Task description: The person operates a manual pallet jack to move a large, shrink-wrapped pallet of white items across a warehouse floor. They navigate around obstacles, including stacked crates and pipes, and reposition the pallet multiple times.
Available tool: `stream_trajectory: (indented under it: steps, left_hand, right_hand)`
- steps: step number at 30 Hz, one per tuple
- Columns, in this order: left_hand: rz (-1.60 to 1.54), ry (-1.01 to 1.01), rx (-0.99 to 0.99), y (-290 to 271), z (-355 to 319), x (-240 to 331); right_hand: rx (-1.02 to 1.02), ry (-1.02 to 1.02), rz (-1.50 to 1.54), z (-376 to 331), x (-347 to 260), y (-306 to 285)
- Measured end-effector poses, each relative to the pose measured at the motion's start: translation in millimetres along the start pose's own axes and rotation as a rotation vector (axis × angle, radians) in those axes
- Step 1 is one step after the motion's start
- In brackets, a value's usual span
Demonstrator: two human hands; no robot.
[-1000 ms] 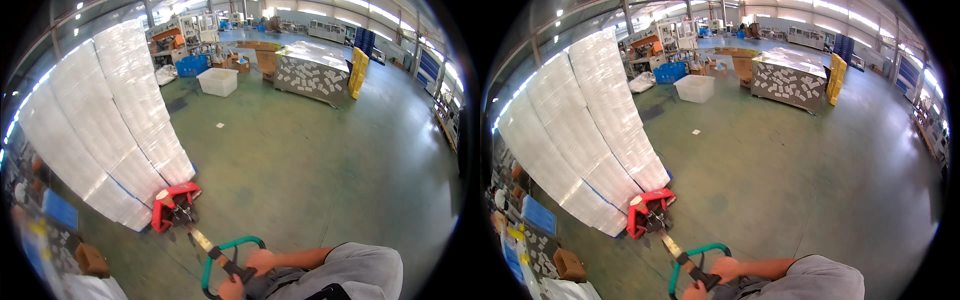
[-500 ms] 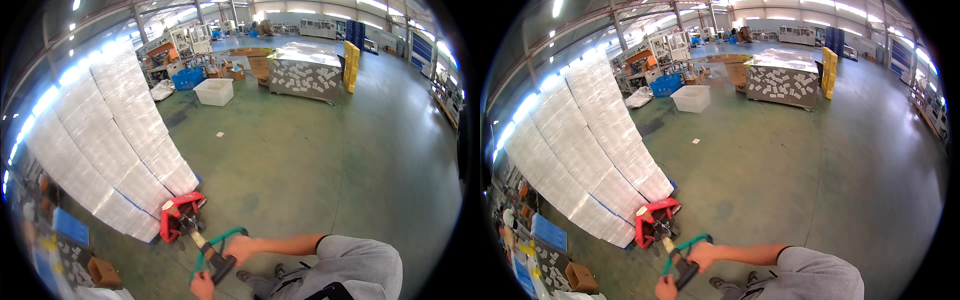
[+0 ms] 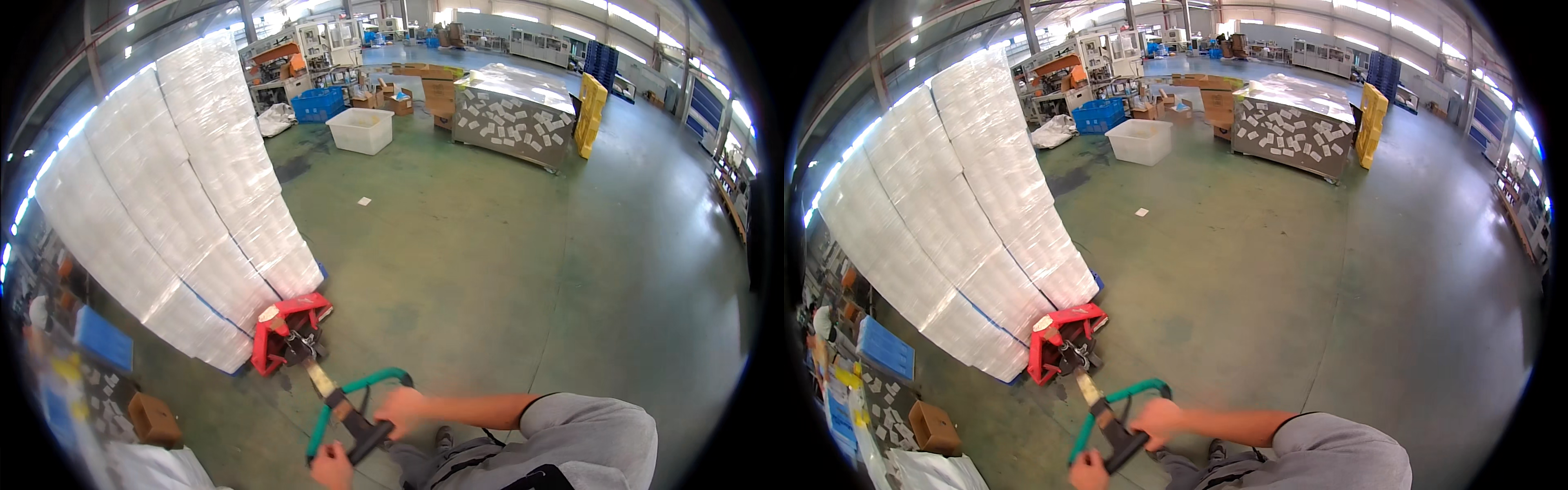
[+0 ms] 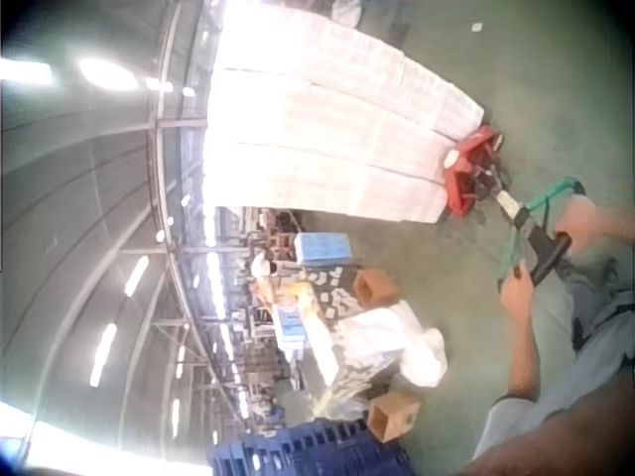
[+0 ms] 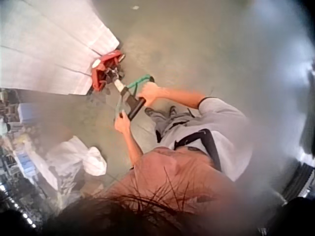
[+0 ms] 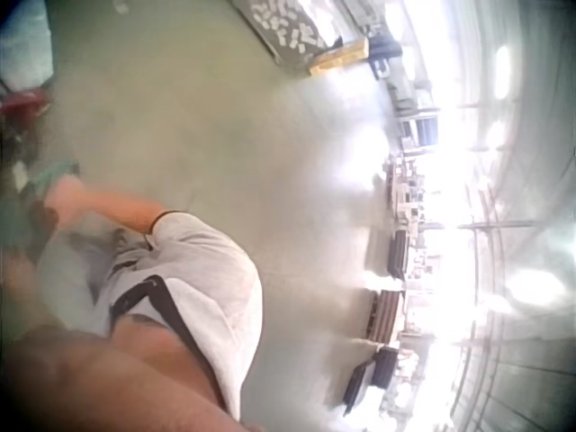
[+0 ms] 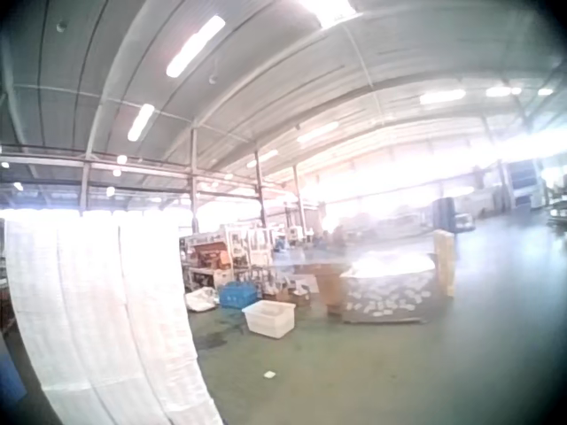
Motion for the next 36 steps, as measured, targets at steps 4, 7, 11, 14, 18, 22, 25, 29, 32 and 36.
stream_trajectory:
  steps: [4, 7, 11, 14, 18, 22, 25, 29, 32, 36]
  left_hand:
    - [0.0, 0.1, -0.272, 95, -65, -44]
    - [0.133, 0.176, -0.304, 152, -92, -62]
    - [0.014, 0.238, -0.314, 177, -108, -76]
    - [-0.279, 0.147, -0.073, 157, -75, -89]
    - [-0.541, -0.031, 0.013, 23, -57, -25]
    - [-0.072, 0.325, 0.593, 24, 40, -31]
    - [-0.248, 0.355, 0.817, -7, 71, -13]
    - [-0.377, 0.366, 0.966, -2, 78, -18]
    - [-0.36, 0.47, 0.917, 33, 53, -25]
    - [-0.154, 0.434, 0.778, 40, 3, -20]
  right_hand:
    - [-0.099, 0.001, 0.04, -71, 9, 105]
    - [-0.227, 0.041, 0.033, -84, 23, 168]
    - [-0.384, 0.088, 0.13, -78, 30, 167]
    - [-0.322, 0.009, 0.106, -56, 19, 122]
    - [-0.018, 0.022, 0.04, -13, -3, 22]
    - [0.175, 0.005, 0.035, 52, -9, -81]
    - [0.225, -0.036, 0.061, 89, -7, -115]
    - [0.208, -0.036, 0.055, 101, -6, -117]
    - [0.297, -0.078, 0.051, 69, 12, -74]
    - [0.444, -0.194, 0.058, 20, 16, -9]
Point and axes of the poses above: each hand's wrist, its own z-axis towards the middle knuckle, its own y-axis out of the palm, x = y × z, the point moved 2 cm from there along z, towards the middle knuckle, and after that the axes turned 3 degrees about x, right-handed, at the moved point
